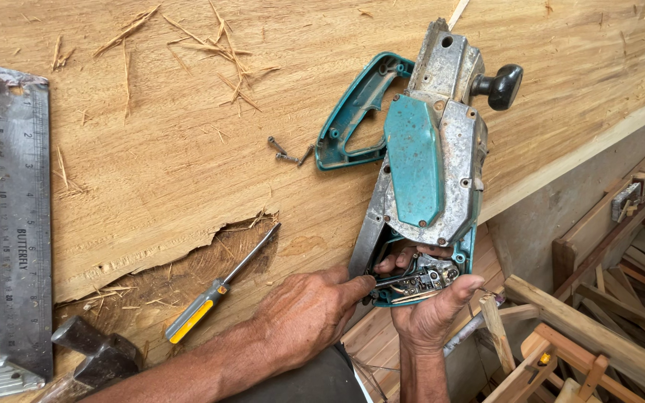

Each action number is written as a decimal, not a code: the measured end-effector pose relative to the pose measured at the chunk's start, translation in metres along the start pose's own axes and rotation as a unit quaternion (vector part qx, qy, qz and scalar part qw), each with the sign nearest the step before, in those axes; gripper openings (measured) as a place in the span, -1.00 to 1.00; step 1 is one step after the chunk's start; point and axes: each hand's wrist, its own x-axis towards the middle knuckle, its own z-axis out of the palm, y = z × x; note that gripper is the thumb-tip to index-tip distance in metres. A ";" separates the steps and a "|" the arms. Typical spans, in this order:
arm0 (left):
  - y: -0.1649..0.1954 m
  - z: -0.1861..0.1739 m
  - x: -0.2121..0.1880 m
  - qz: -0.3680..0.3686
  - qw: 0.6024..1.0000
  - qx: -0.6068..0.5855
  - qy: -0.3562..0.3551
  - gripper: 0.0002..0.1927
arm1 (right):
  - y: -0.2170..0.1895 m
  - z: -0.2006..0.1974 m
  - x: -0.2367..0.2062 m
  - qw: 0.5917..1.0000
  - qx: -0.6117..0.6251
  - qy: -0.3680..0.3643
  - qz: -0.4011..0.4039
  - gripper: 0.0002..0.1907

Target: The person repairs a teal electric power planer on a wooden workbench, using screwdrivers to unscrew and adjust components inside the open handle, handling small screws and parts by hand, and repositioning the tool while working on its internal switch assembly.

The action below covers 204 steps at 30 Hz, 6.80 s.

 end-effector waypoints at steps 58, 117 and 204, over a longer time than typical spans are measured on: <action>-0.056 -0.048 -0.135 -0.295 0.791 0.367 0.390 -0.64 | 0.014 0.001 0.021 0.976 0.123 -0.178 0.004 -0.16; -0.024 0.002 -0.100 -0.064 0.851 0.347 0.389 -0.59 | 0.013 -0.006 0.018 0.984 0.092 -0.154 0.018 -0.14; -0.034 -0.008 -0.071 0.031 0.918 0.266 0.292 -0.56 | 0.011 0.013 0.008 0.998 -0.009 0.026 -0.060 -0.06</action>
